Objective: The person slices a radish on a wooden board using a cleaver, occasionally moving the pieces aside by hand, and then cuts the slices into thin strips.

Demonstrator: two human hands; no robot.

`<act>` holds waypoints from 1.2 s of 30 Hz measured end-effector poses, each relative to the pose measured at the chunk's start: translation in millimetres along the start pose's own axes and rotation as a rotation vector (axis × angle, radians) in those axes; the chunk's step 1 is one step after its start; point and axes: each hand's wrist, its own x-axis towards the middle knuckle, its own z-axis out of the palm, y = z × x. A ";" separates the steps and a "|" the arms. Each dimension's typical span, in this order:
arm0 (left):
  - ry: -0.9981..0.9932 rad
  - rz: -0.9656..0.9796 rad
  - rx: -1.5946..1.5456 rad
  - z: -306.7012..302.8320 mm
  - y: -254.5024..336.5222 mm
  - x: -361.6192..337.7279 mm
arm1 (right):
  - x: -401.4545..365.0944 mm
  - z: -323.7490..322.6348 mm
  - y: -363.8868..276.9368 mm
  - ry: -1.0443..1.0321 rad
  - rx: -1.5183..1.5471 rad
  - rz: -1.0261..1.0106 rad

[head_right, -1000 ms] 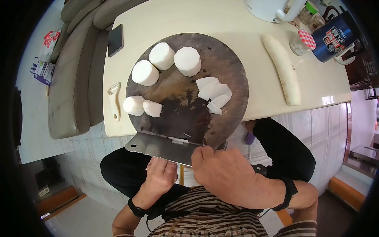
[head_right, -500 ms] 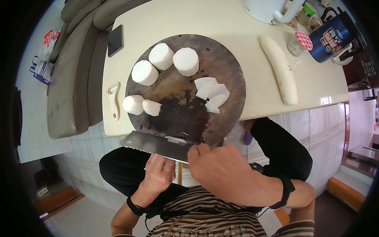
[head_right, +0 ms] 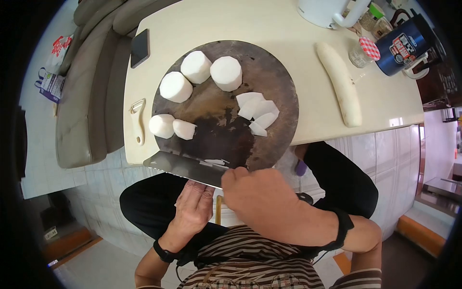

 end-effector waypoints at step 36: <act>0.014 -0.047 0.023 0.8 4.6 1.0 | 1.1 8.6 1.9 0.017 0.006 0.009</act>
